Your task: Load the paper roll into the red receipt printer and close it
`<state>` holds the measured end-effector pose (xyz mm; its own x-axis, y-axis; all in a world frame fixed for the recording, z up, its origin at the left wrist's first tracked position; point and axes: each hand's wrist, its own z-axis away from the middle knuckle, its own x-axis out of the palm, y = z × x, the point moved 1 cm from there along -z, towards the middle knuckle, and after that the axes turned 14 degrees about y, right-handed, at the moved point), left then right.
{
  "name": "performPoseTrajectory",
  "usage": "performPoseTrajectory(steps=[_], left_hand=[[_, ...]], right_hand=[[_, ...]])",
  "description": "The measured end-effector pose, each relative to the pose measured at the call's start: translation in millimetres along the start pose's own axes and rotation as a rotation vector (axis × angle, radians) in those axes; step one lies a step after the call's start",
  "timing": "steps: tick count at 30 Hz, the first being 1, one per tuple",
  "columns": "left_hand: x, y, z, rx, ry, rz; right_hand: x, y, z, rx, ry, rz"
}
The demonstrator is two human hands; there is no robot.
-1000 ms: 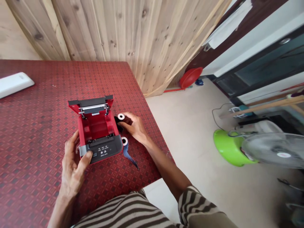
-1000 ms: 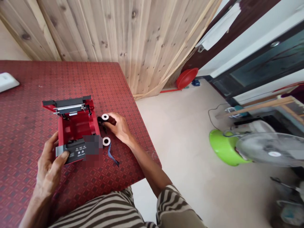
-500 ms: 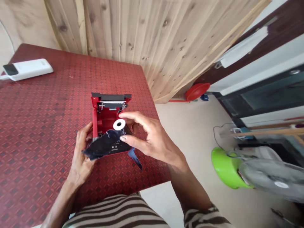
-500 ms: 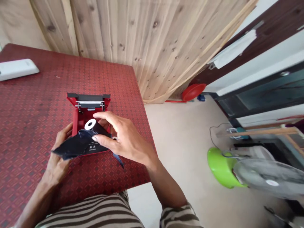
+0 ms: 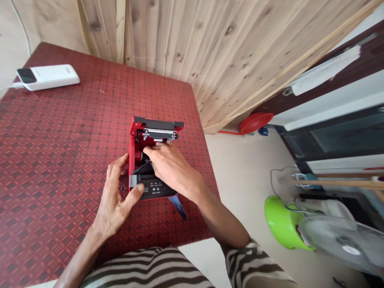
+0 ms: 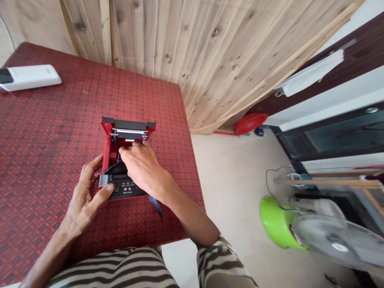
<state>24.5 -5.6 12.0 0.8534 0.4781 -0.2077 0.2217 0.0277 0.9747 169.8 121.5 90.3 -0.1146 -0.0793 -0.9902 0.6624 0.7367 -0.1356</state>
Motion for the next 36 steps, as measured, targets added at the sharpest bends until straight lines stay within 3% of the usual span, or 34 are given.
performPoseTrajectory(steps=[8,14,18,22,25,28,33,36], left_hand=[[1.6,-0.3,-0.5,-0.022,0.004,0.025],[-12.8,4.5,-8.6,-0.187,-0.040,0.185],[-14.2,20.1,-58.3,-0.217,0.125,0.334],[9.1,43.3,-121.8,-0.199,0.259,0.390],[24.7,50.2,-142.3,-0.225,0.222,0.372],[23.3,47.1,-130.7,-0.266,0.147,0.349],[0.0,38.2,-82.4,-0.437,0.038,0.285],[-7.4,34.7,-64.8,-0.433,-0.001,0.201]], right_hand=[[7.9,3.8,-5.6,0.042,0.025,-0.071],[-17.3,5.0,34.3,-0.050,0.205,-0.348],[-22.4,0.3,66.2,-0.110,0.311,-0.428],[-7.3,-8.9,77.7,-0.126,0.426,-0.336],[4.3,-13.5,81.3,-0.127,0.564,-0.302],[12.3,-15.4,85.2,-0.123,0.667,-0.253],[19.4,-18.5,89.7,-0.138,0.756,-0.193],[20.4,-21.0,90.0,-0.078,0.820,-0.162]])
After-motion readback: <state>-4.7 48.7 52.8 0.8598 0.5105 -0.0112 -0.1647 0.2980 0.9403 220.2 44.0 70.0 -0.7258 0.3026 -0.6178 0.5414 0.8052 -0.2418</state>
